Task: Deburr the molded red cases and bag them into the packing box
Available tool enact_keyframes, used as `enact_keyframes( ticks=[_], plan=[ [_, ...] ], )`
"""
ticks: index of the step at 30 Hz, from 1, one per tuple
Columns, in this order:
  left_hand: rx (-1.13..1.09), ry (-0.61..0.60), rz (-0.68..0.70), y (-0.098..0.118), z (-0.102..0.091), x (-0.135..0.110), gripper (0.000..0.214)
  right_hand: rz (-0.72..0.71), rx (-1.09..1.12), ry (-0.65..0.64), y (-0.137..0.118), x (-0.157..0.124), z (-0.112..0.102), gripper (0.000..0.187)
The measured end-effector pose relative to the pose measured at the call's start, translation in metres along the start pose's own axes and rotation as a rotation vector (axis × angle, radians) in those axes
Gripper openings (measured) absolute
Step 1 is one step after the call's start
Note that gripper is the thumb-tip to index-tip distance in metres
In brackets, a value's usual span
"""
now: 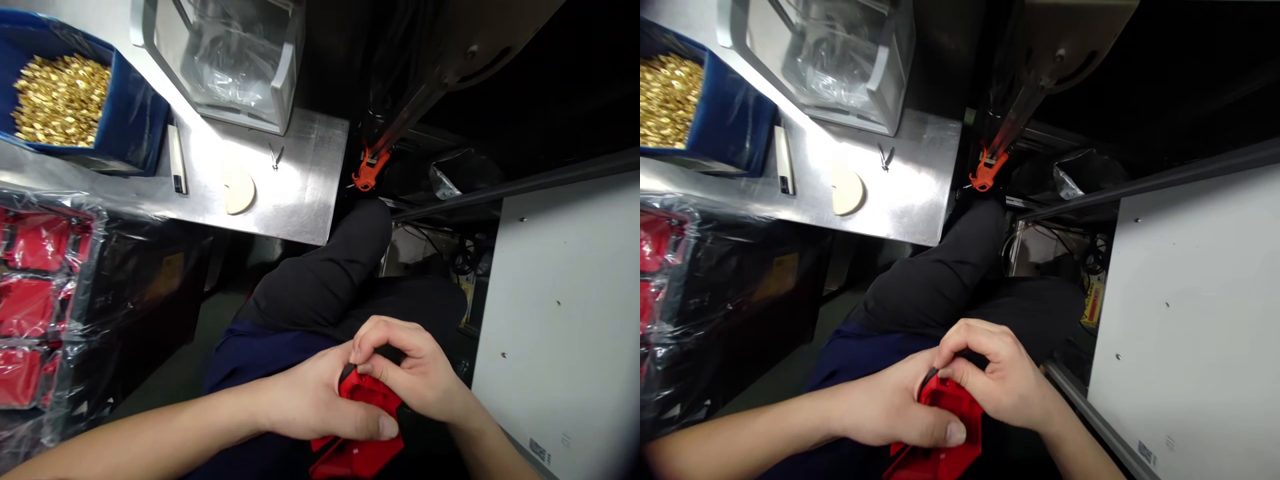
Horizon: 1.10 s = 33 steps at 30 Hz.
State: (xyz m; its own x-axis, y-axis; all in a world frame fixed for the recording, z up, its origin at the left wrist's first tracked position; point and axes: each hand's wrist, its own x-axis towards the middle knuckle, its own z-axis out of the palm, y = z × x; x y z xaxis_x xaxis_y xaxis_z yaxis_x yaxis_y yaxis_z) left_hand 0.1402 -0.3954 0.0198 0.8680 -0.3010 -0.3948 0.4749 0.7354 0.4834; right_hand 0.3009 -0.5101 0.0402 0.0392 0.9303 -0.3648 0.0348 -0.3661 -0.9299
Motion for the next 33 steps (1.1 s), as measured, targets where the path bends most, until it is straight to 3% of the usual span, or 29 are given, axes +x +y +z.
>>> enact_keyframes(
  ticks=[5,9,11,14,19,23,27,33],
  plan=[
    [-0.174,0.134,-0.061,-0.008,-0.002,-0.006,0.067,-0.019,-0.057,0.116,0.013,-0.013,-0.010,0.012],
    [-0.264,0.263,0.027,-0.004,-0.016,-0.015,0.074,0.133,-0.107,0.420,0.030,0.007,-0.022,0.012],
    [-0.220,0.330,0.119,0.000,-0.028,-0.026,0.064,0.161,-0.146,0.515,0.036,0.036,-0.022,0.018],
    [-0.169,0.408,0.190,-0.003,-0.048,-0.048,0.053,0.047,-0.302,0.478,0.035,0.101,-0.015,0.024],
    [-0.350,0.246,0.269,-0.029,-0.067,-0.070,0.077,-0.210,-0.758,0.312,0.012,0.226,-0.003,0.046],
    [-0.503,0.167,0.310,-0.049,-0.073,-0.071,0.092,-0.295,-1.076,0.188,0.009,0.289,-0.007,0.063],
    [-0.596,0.189,0.337,-0.058,-0.076,-0.069,0.092,-0.293,-1.144,0.158,0.023,0.295,-0.015,0.039],
    [-0.597,0.151,0.345,-0.056,-0.080,-0.067,0.100,-0.290,-1.197,0.293,0.036,0.248,-0.015,0.022]
  ],
)
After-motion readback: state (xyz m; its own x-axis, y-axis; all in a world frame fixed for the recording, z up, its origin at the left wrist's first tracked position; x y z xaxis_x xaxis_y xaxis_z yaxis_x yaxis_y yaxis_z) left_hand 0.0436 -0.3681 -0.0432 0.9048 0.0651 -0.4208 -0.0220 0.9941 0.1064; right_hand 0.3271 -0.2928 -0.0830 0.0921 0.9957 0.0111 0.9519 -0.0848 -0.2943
